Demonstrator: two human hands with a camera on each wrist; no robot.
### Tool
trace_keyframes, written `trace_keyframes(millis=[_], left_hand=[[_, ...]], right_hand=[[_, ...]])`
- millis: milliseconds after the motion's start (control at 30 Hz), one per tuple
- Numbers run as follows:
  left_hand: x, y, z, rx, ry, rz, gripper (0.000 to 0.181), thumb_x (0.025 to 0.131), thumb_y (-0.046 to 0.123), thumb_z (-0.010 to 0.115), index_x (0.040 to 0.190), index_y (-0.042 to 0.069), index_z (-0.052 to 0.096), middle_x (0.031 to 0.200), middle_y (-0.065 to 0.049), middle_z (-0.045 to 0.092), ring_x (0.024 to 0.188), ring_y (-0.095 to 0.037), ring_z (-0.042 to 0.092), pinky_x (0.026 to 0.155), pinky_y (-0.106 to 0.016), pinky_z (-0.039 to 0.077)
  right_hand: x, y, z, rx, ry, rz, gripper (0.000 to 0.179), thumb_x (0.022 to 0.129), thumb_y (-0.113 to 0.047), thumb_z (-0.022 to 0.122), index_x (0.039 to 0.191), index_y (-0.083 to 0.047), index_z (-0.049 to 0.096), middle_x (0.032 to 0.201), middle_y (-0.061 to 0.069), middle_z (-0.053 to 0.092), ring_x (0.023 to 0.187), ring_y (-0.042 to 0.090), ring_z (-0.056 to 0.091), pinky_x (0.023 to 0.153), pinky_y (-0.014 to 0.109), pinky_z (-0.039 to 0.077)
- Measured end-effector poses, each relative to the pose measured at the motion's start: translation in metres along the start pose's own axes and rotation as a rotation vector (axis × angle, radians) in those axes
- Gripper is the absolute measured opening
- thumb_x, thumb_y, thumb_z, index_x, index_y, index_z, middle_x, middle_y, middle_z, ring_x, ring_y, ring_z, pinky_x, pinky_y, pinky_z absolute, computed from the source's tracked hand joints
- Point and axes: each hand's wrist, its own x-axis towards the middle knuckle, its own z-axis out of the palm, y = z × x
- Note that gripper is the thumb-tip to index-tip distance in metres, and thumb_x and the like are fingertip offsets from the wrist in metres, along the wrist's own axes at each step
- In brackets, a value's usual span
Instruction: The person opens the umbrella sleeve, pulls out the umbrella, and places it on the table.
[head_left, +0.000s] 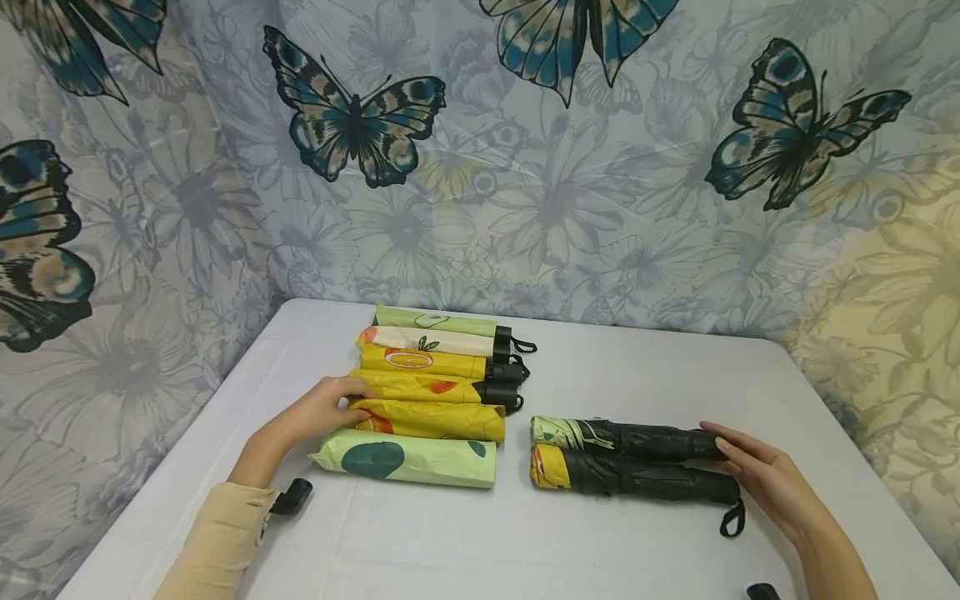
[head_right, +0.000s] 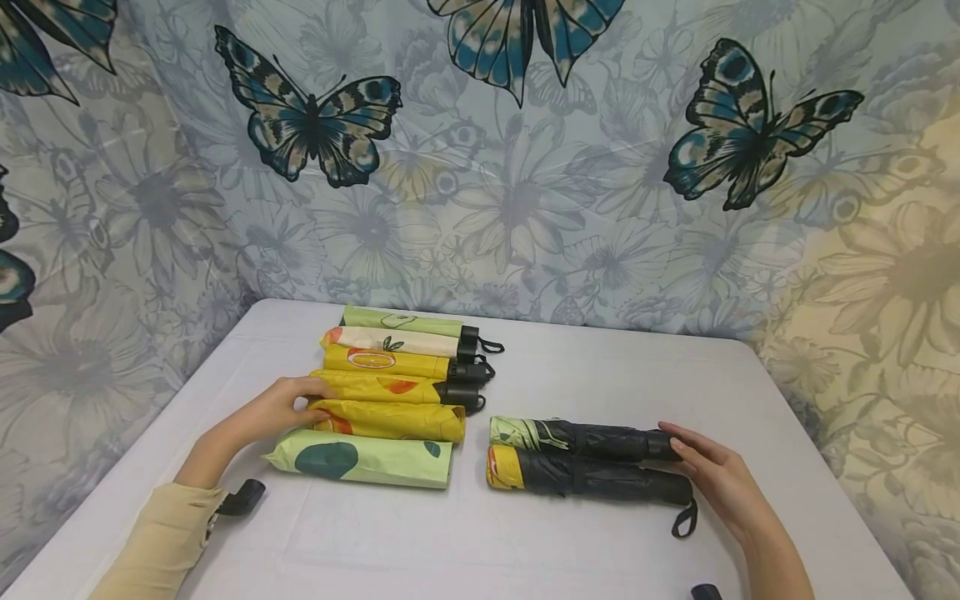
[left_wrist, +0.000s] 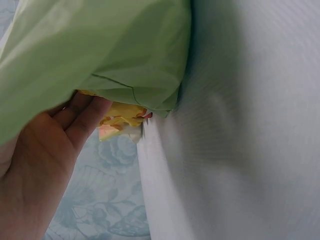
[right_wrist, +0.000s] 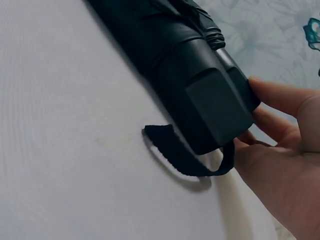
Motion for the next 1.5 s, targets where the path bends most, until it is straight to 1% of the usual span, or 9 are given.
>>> trace_keyframes(millis=[267, 467, 567, 800, 967, 1133, 1267, 1367, 1500], left_hand=[[-0.0003, -0.0013, -0.0001, -0.032, -0.023, -0.021, 0.023, 0.087, 0.006, 0.071, 0.11, 0.009, 0.071, 0.101, -0.002, 0.071, 0.087, -0.008, 0.059, 0.074, -0.024, 0.052], [-0.0004, -0.0009, -0.0003, -0.024, -0.015, -0.017, 0.023, 0.087, 0.006, 0.072, 0.109, 0.01, 0.071, 0.1, -0.001, 0.07, 0.085, -0.008, 0.057, 0.073, -0.024, 0.051], [-0.0005, -0.001, 0.0, -0.012, -0.01, -0.007, 0.023, 0.086, 0.006, 0.072, 0.108, 0.011, 0.071, 0.102, -0.002, 0.071, 0.088, -0.01, 0.059, 0.074, -0.025, 0.051], [-0.0005, -0.0007, 0.0004, 0.0, -0.003, 0.006, 0.023, 0.086, 0.006, 0.072, 0.108, 0.01, 0.071, 0.103, -0.003, 0.071, 0.092, -0.015, 0.062, 0.075, -0.026, 0.052], [-0.0003, -0.0002, 0.0002, -0.01, -0.006, 0.003, 0.023, 0.086, 0.006, 0.072, 0.108, 0.01, 0.071, 0.102, -0.002, 0.071, 0.09, -0.011, 0.059, 0.074, -0.025, 0.051], [0.0, 0.0006, -0.0002, -0.02, -0.005, 0.002, 0.022, 0.086, 0.007, 0.073, 0.107, 0.01, 0.071, 0.102, -0.003, 0.071, 0.089, -0.011, 0.06, 0.074, -0.025, 0.051], [-0.0003, 0.0004, -0.0003, -0.018, -0.005, -0.001, 0.023, 0.086, 0.007, 0.073, 0.108, 0.01, 0.071, 0.102, -0.002, 0.071, 0.089, -0.01, 0.059, 0.073, -0.025, 0.051], [-0.0002, -0.0002, -0.0001, -0.021, -0.006, -0.001, 0.023, 0.086, 0.007, 0.072, 0.109, 0.009, 0.07, 0.101, -0.002, 0.07, 0.086, -0.009, 0.056, 0.071, -0.025, 0.05], [0.0007, 0.0009, 0.0, -0.03, -0.001, -0.004, 0.024, 0.086, 0.009, 0.073, 0.111, 0.01, 0.071, 0.104, -0.003, 0.071, 0.088, -0.01, 0.057, 0.072, -0.024, 0.05]], right_hand=[[0.0001, 0.005, 0.0004, -0.038, -0.008, -0.044, 0.047, 0.105, -0.016, 0.043, 0.15, -0.002, 0.036, 0.126, -0.033, 0.052, 0.113, -0.021, 0.049, 0.086, 0.003, 0.044], [0.0002, 0.0062, 0.0017, -0.057, -0.005, -0.079, 0.048, 0.105, -0.015, 0.043, 0.15, -0.002, 0.034, 0.128, -0.034, 0.05, 0.114, -0.023, 0.047, 0.088, 0.003, 0.045], [0.0005, 0.0078, 0.0031, -0.043, -0.012, -0.115, 0.048, 0.105, -0.012, 0.043, 0.15, -0.001, 0.034, 0.13, -0.032, 0.05, 0.116, -0.021, 0.047, 0.09, 0.004, 0.046], [0.0001, 0.0093, 0.0052, -0.077, -0.013, -0.166, 0.048, 0.104, -0.009, 0.044, 0.149, 0.002, 0.034, 0.133, -0.031, 0.051, 0.119, -0.025, 0.042, 0.091, -0.002, 0.039], [-0.001, 0.0085, 0.0062, -0.079, -0.011, -0.17, 0.048, 0.104, -0.008, 0.045, 0.15, 0.0, 0.034, 0.133, -0.031, 0.049, 0.119, -0.024, 0.042, 0.091, -0.001, 0.04], [-0.0014, 0.0045, 0.0071, -0.143, 0.032, -0.147, 0.047, 0.103, -0.011, 0.048, 0.148, -0.002, 0.039, 0.13, -0.033, 0.05, 0.117, -0.025, 0.042, 0.089, -0.001, 0.041], [-0.0027, 0.0033, 0.0067, -0.178, 0.044, -0.121, 0.047, 0.103, -0.013, 0.049, 0.147, -0.002, 0.04, 0.129, -0.034, 0.05, 0.115, -0.026, 0.042, 0.087, -0.002, 0.04], [-0.0033, 0.0043, 0.0062, -0.177, 0.043, -0.118, 0.047, 0.103, -0.012, 0.049, 0.148, -0.002, 0.039, 0.129, -0.034, 0.05, 0.116, -0.026, 0.041, 0.087, -0.002, 0.039], [-0.0042, 0.0062, 0.0059, -0.151, 0.037, -0.128, 0.047, 0.103, -0.011, 0.048, 0.148, -0.002, 0.04, 0.129, -0.033, 0.052, 0.116, -0.026, 0.042, 0.087, -0.002, 0.039]])
